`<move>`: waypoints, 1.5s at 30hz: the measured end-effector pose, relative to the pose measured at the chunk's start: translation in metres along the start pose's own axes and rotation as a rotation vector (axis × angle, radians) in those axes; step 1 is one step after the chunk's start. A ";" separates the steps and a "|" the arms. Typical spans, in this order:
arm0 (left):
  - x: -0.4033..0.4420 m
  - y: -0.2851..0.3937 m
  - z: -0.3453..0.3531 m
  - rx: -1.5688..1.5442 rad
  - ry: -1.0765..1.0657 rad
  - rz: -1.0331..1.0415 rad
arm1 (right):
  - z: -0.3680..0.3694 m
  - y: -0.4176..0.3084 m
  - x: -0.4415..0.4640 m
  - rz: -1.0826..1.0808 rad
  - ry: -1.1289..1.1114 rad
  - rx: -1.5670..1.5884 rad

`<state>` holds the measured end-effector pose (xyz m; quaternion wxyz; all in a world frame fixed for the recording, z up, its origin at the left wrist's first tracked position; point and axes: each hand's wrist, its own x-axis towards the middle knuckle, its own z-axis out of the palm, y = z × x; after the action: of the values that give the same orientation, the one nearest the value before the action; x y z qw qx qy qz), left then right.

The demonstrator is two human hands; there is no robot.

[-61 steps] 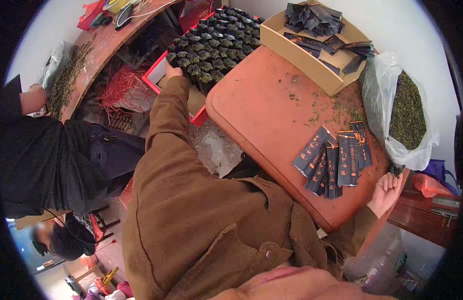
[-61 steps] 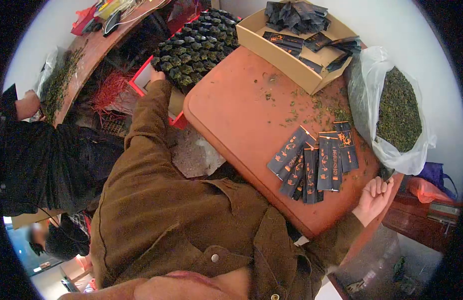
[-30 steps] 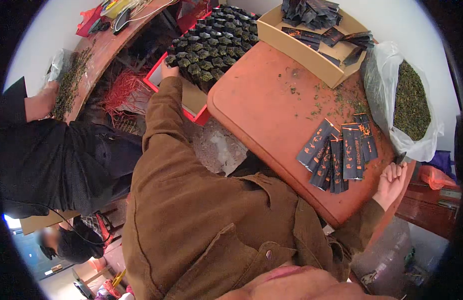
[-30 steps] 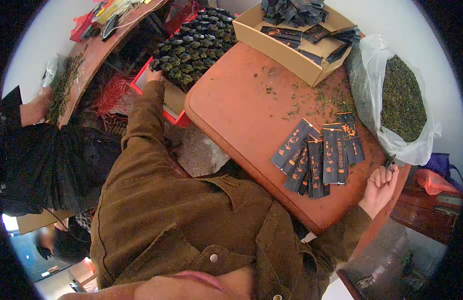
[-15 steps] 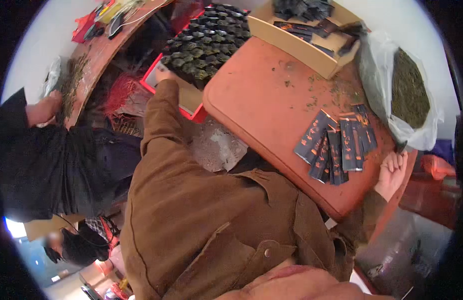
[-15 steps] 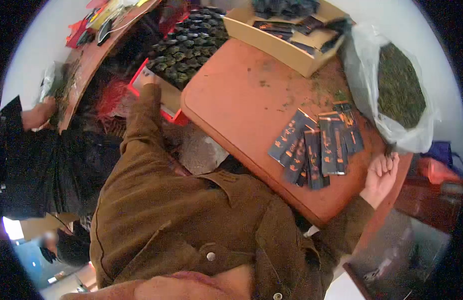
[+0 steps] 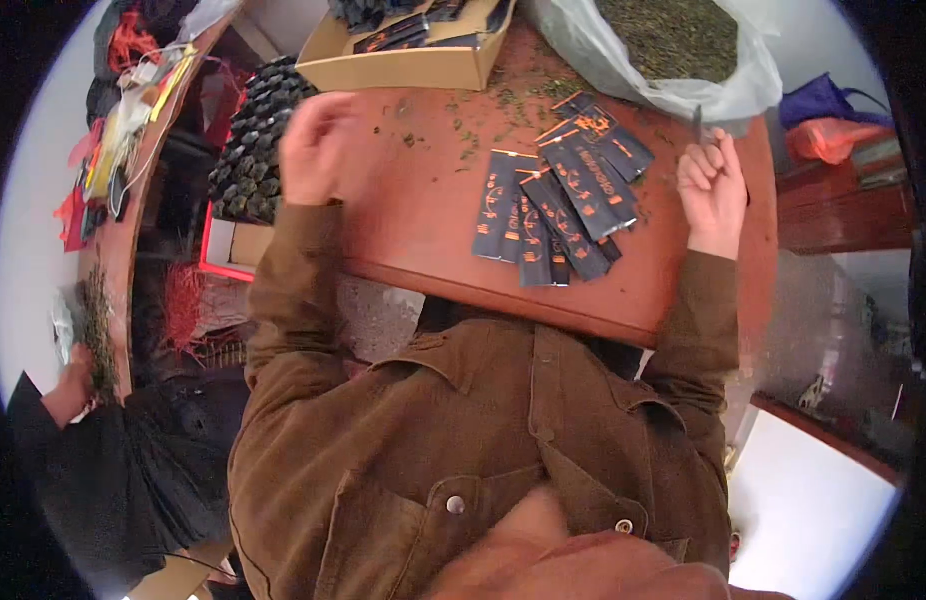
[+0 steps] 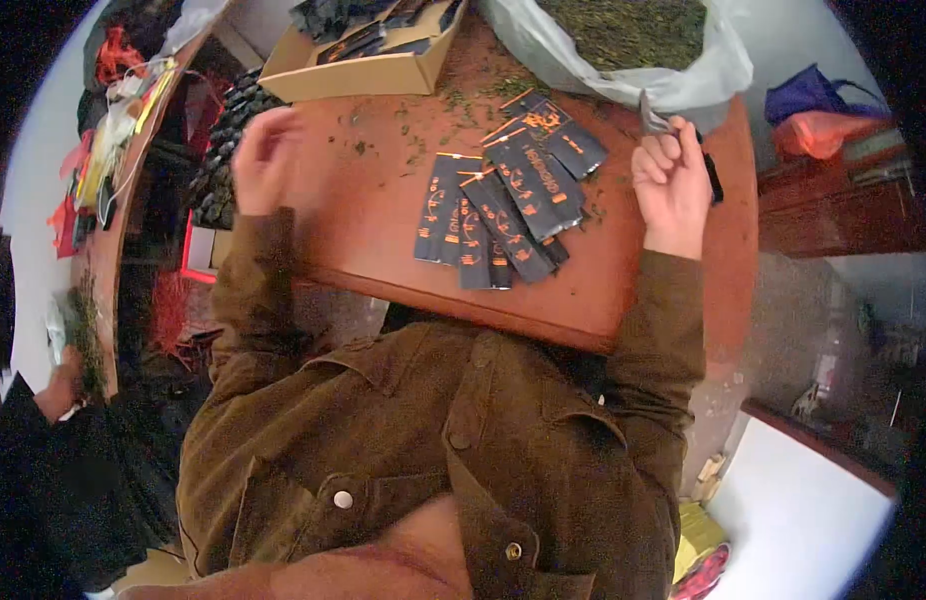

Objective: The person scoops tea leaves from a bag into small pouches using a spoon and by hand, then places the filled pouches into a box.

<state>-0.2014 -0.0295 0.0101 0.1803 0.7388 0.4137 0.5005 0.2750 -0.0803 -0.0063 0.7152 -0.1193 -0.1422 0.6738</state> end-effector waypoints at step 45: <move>0.038 0.086 0.183 -0.055 -0.251 0.328 | 0.063 0.048 -0.032 -0.577 -0.008 -1.088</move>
<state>0.0041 -0.0233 0.0116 0.1669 0.8476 0.2484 0.4383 0.2061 -0.1107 0.0338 0.7048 -0.4215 -0.4948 0.2844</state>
